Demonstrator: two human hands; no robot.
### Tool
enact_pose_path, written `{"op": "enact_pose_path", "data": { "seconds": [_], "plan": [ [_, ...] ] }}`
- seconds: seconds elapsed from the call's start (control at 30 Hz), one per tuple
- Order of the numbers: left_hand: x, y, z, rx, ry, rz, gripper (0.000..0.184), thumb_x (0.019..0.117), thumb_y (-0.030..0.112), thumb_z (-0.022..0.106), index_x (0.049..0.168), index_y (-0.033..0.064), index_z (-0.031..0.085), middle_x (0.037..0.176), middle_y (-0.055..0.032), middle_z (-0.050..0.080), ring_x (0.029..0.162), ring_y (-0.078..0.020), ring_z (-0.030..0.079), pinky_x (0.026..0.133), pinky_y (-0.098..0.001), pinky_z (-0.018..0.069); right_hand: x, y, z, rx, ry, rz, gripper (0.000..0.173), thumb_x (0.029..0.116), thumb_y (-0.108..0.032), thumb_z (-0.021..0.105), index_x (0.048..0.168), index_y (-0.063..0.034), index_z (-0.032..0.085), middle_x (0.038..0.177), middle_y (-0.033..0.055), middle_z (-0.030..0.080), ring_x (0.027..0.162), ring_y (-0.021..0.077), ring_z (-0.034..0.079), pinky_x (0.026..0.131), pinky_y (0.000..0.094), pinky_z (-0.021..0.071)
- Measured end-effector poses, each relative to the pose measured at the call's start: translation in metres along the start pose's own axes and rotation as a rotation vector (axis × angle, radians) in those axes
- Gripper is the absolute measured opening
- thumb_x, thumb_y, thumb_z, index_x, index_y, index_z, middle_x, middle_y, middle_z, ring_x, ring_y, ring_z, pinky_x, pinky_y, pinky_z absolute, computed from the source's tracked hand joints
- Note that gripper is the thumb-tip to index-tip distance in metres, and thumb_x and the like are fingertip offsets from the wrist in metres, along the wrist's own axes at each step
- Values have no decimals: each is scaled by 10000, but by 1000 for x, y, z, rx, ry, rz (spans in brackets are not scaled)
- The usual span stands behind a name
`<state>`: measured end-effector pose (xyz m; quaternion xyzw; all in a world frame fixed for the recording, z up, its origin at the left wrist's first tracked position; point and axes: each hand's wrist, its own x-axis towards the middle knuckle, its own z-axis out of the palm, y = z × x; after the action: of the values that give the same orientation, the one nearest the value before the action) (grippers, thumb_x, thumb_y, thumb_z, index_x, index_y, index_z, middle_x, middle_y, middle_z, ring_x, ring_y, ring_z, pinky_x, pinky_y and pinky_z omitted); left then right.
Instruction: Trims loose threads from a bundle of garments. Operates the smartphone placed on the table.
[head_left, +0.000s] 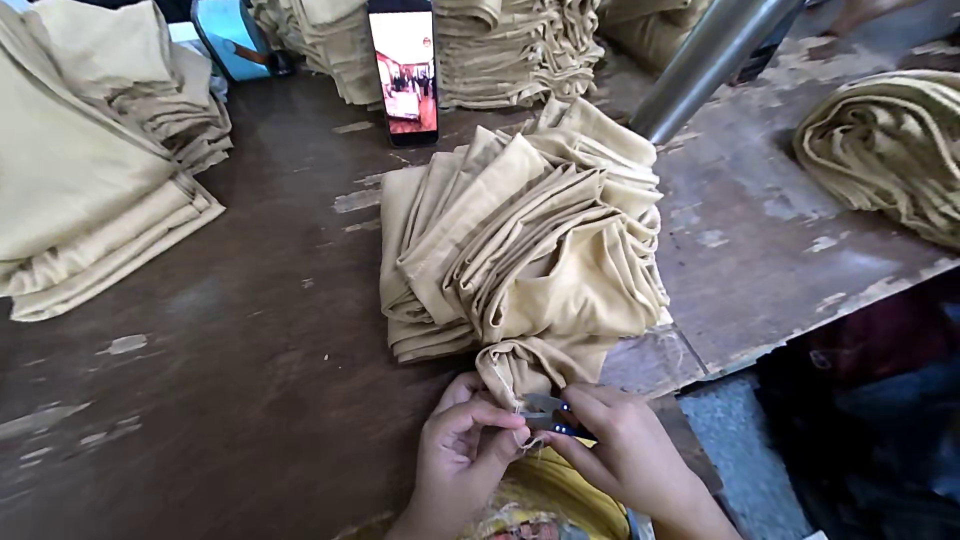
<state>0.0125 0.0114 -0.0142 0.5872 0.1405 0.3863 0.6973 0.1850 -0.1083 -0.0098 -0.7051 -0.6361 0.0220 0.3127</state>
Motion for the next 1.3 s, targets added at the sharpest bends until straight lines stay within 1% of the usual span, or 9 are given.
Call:
{"op": "enact_pose_path", "data": {
  "seconds": [0.2,0.3,0.47,0.63,0.77,0.9,0.97,1.1,1.3],
  "plan": [
    [0,0,-1,9,-1,13,123,939,118,727,1054,150,757,1178,34,666,1054,-9,643,877,-166,566,5,-6,5,32,9,17,474,1059,-452,427,777,-111,598,602,10,536,513,126,527,457,293,426],
    [1,-1,0,4,60,-17,111,970,102,678,1069,129,719,1081,50,706,957,-9,673,821,-178,577,7,-8,2,177,70,75,464,1047,-482,498,826,-81,573,624,1,489,541,70,473,497,227,414],
    [4,1,5,-18,161,-93,123,954,11,656,1044,93,644,983,33,723,894,-42,698,822,-224,591,24,-22,15,499,269,6,240,947,-207,731,973,-80,529,1007,52,693,836,42,657,721,166,556],
    [2,1,5,32,151,-46,160,928,-20,672,1024,102,635,964,46,716,881,-28,696,801,-213,596,28,-24,20,488,332,33,187,898,-135,755,924,-64,584,885,31,727,744,12,655,654,134,543],
    [1,0,5,63,139,-33,150,932,-14,666,1022,99,622,969,48,696,884,-18,678,792,-196,585,28,-23,15,601,279,46,176,924,-120,701,926,-68,533,874,42,709,711,11,626,607,132,495],
    [2,2,5,56,146,-47,144,942,-9,656,1032,94,609,970,47,688,888,-19,672,807,-202,582,24,-23,9,723,168,-67,120,982,-118,628,983,-77,515,949,55,662,791,39,626,686,161,525],
    [2,2,5,49,151,-51,142,944,-3,656,1039,90,606,976,46,692,889,-24,678,814,-210,586,22,-24,0,808,37,-188,131,1011,-139,604,945,-86,503,959,56,646,858,69,649,763,195,560],
    [2,0,3,14,138,-45,121,957,8,643,1031,99,614,982,47,688,898,-26,675,812,-213,586,16,-19,-14,968,-271,-371,231,1034,-140,580,837,-23,604,816,121,671,783,184,647,745,304,527],
    [1,0,3,6,154,-54,135,954,21,646,1015,141,628,1010,63,690,927,-18,673,805,-201,584,18,-1,-11,604,121,-111,102,981,-108,603,948,-86,509,1028,55,683,909,64,666,788,198,562]
  ]
}}
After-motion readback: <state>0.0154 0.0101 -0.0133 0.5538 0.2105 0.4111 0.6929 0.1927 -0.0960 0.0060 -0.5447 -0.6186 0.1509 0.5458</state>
